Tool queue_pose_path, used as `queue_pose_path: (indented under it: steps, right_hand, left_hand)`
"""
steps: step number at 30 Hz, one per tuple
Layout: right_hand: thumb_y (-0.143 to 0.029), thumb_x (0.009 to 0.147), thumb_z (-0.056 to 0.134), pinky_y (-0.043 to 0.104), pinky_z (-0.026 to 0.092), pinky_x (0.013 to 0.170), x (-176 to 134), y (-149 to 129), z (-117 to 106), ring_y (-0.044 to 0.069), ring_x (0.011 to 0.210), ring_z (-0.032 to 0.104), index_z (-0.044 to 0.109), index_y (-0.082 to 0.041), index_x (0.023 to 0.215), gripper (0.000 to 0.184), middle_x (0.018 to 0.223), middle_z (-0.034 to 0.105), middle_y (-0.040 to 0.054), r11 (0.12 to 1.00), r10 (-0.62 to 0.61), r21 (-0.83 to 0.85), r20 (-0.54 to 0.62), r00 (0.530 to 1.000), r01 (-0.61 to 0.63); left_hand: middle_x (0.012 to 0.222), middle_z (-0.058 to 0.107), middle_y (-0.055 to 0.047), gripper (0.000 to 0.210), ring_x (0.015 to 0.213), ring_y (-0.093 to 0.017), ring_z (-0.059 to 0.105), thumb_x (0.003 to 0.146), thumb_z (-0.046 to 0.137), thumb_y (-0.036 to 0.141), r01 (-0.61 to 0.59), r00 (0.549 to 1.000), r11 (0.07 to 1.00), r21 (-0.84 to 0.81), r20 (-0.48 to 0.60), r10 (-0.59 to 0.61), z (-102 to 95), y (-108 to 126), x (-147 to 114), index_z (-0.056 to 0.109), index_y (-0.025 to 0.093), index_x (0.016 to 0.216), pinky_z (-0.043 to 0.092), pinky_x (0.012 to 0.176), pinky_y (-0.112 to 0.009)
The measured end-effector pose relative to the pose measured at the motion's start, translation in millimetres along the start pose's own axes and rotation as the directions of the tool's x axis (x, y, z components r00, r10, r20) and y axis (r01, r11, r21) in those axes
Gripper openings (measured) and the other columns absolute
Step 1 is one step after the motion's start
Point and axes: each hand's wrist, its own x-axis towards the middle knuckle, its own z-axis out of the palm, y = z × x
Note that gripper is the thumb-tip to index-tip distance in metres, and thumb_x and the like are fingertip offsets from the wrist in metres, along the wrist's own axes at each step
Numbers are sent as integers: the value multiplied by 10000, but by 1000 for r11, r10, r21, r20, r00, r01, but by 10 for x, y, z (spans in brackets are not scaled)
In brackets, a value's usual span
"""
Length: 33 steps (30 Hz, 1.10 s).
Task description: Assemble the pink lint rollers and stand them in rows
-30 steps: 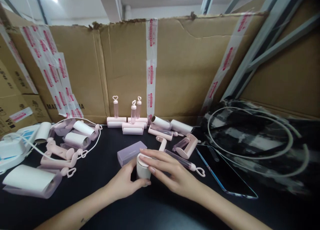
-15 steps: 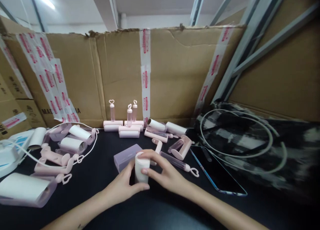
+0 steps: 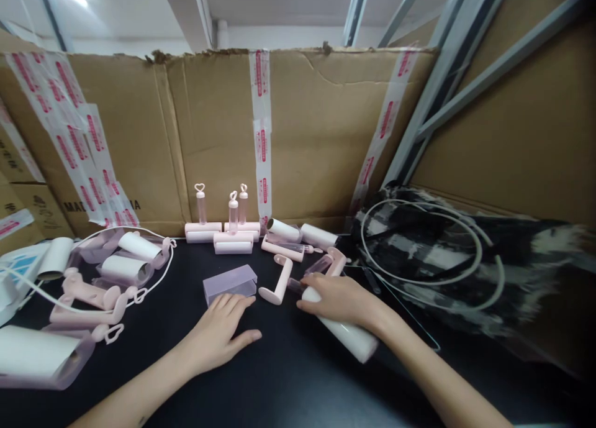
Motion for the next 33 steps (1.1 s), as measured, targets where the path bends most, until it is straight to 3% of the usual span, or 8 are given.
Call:
queue_pose_path:
  steps: [4,10,12,16,20,24,29,33]
  right_hand:
    - [-421,752,520,379,454,762,-138,-103,-15,307,877,636,639,-198,1028,375,1004,655,112,997,-75,12,81,994,75]
    - [-398,757,532,369,461,767,-290,-195,-90,286,879,627,636,-215,1030,344,988,648,95,977,-202,99,156,967,188]
    - [-394,759,538,357,463,764,-277,-192,-97,278,881,626,636,-210,1045,353,994,649,91,972,-219,117,156,963,202]
    - [-411,759,549,313,472,712,-230,-135,-130,257,853,626,646,-201,1016,345,962,662,79,968,-226,141,137,965,206]
    - [-407,769,550,276,473,680,-239,-162,-162,237,837,625,648,-212,993,313,943,675,59,961,-239,176,142,961,213]
    - [-381,771,568,266,478,711,-274,-287,-165,227,857,622,644,-205,1034,326,979,664,52,925,-319,251,107,942,285]
    - [-388,778,600,295,468,809,-321,-226,-263,211,893,615,635,-250,1120,370,997,636,39,744,-485,517,-18,874,424]
    - [-501,770,597,362,466,835,-317,-137,-283,268,994,581,623,-300,1034,332,1071,583,56,430,-335,727,-423,842,536]
  left_hand:
    - [1161,535,-107,572,1061,-282,459,836,447,538,63,997,998,19,-34,-62,61,83,-20,407,211,1303,345,932,-473]
    - [1180,454,-131,1129,1061,-340,403,484,691,672,167,985,985,-35,-32,-168,182,195,-66,244,206,1410,285,943,-539]
    - [1148,458,-114,1042,1045,-324,409,478,739,583,176,983,982,-70,-48,-179,166,196,-68,340,221,1369,305,937,-515]
    - [954,552,-63,381,909,-239,499,727,600,443,198,978,940,-277,-11,-210,86,233,-37,642,217,1031,396,854,-405]
    - [945,603,-55,381,759,-187,611,861,427,470,317,938,563,-763,168,-302,41,341,0,538,212,1118,474,690,-326]
    - [998,601,-41,269,980,-233,626,867,464,457,229,927,61,-972,199,-318,8,384,-1,451,224,1001,439,889,-384]
    - [962,651,-49,135,910,-248,655,870,510,279,35,920,-112,-993,75,-384,-108,303,-1,407,223,937,443,876,-463]
    - [949,671,-107,253,852,-240,660,866,502,224,69,930,-184,-981,130,-345,-120,300,0,436,162,1103,466,836,-443]
